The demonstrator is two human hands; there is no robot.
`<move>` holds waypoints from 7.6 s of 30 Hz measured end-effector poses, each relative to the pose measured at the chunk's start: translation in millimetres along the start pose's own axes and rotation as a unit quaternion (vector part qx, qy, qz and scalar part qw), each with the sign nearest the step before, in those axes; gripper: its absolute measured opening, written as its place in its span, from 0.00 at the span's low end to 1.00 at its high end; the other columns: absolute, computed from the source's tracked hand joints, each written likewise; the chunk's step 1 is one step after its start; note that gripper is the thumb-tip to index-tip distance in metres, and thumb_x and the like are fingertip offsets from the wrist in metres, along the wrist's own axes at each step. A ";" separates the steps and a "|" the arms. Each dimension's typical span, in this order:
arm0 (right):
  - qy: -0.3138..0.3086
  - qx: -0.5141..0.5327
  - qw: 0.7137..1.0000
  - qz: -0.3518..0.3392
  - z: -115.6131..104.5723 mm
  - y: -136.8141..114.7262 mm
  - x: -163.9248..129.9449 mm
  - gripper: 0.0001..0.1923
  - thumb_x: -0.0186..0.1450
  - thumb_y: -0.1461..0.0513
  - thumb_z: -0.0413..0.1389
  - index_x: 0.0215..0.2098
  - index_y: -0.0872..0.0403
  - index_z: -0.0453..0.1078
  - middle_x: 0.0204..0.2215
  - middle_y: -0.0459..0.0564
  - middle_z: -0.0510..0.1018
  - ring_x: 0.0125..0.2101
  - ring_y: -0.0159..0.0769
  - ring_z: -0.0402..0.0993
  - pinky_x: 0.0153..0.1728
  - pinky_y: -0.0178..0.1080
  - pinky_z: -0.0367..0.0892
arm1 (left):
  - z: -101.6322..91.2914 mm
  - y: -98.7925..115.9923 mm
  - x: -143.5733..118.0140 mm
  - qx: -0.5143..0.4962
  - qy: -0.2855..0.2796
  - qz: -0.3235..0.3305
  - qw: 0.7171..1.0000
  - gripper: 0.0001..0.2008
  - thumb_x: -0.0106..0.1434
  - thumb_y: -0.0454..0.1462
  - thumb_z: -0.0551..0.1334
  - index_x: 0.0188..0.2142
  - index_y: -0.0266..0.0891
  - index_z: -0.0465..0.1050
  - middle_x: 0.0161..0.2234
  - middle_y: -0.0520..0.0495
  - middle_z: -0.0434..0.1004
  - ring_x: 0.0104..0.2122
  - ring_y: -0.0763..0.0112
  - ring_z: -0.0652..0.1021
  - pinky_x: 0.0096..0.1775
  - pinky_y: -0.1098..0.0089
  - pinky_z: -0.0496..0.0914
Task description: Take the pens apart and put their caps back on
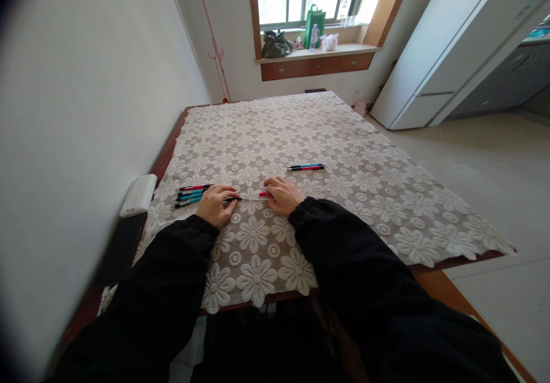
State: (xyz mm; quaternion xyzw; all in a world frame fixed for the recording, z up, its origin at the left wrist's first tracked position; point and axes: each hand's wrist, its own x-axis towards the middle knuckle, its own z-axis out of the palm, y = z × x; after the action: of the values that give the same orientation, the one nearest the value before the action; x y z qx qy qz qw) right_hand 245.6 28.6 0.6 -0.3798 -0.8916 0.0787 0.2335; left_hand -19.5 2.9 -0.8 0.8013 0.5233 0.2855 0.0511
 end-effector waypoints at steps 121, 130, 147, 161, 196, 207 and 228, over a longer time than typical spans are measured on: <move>-0.076 0.057 0.995 -0.021 -3.5 -27.6 -0.7 0.07 0.74 0.60 0.52 0.45 0.53 0.70 0.37 0.51 0.81 0.37 0.38 0.76 0.37 0.36 0.61 | -2.9 18.7 -3.0 -0.151 -0.055 0.111 0.981 0.06 0.69 0.40 0.63 0.42 0.42 0.79 0.37 0.48 0.81 0.35 0.70 0.79 0.39 0.69 0.75; -0.072 0.053 0.996 -0.014 -5.0 -27.0 -0.7 0.10 0.75 0.57 0.51 0.44 0.52 0.71 0.34 0.50 0.80 0.34 0.37 0.75 0.34 0.36 0.59 | -2.0 16.9 -3.1 -0.164 -0.027 0.128 0.978 0.06 0.69 0.39 0.64 0.43 0.43 0.78 0.39 0.48 0.81 0.37 0.70 0.79 0.40 0.69 0.75; -0.060 0.044 0.996 -0.041 -6.8 -23.3 0.0 0.14 0.76 0.56 0.49 0.40 0.52 0.73 0.34 0.50 0.80 0.36 0.37 0.75 0.36 0.37 0.60 | -3.6 16.3 -3.3 -0.140 -0.035 0.114 0.983 0.08 0.70 0.42 0.63 0.44 0.44 0.79 0.40 0.48 0.81 0.40 0.68 0.80 0.43 0.67 0.75; -0.042 0.040 0.998 -0.028 -6.6 -22.6 -0.1 0.12 0.73 0.53 0.55 0.46 0.52 0.73 0.34 0.50 0.81 0.34 0.37 0.74 0.36 0.36 0.60 | -4.1 15.4 -3.1 -0.139 -0.019 0.115 0.983 0.08 0.70 0.42 0.63 0.43 0.44 0.79 0.40 0.47 0.82 0.41 0.67 0.80 0.45 0.67 0.75; 0.019 -0.026 0.998 0.058 -11.9 6.4 3.3 0.12 0.75 0.60 0.49 0.46 0.53 0.75 0.39 0.53 0.82 0.42 0.43 0.73 0.45 0.42 0.61 | -4.1 3.8 2.0 -0.060 0.069 -0.004 0.996 0.09 0.66 0.40 0.64 0.45 0.42 0.77 0.38 0.47 0.83 0.42 0.59 0.78 0.48 0.59 0.71; 0.064 -0.135 0.966 0.210 -50.9 78.2 -12.8 0.09 0.69 0.63 0.55 0.40 0.51 0.79 0.44 0.55 0.80 0.48 0.50 0.70 0.51 0.51 0.59 | -9.9 -6.5 2.5 0.014 0.112 -0.047 0.992 0.07 0.60 0.32 0.65 0.38 0.43 0.79 0.36 0.47 0.82 0.40 0.56 0.76 0.46 0.58 0.67; 0.133 -0.134 0.954 0.235 -44.1 107.4 -19.4 0.09 0.67 0.60 0.56 0.39 0.49 0.80 0.43 0.54 0.80 0.48 0.51 0.70 0.49 0.51 0.64 | -12.8 1.7 2.4 0.042 0.023 -0.110 0.993 0.13 0.56 0.30 0.61 0.39 0.45 0.80 0.39 0.49 0.82 0.44 0.58 0.76 0.48 0.60 0.68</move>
State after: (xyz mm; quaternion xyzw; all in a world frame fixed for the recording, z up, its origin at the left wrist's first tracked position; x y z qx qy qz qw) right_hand 347.1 88.2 -1.7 -0.6130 -0.7406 -0.0400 0.2723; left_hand -23.9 1.5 11.5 0.7335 0.6208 0.2742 0.0370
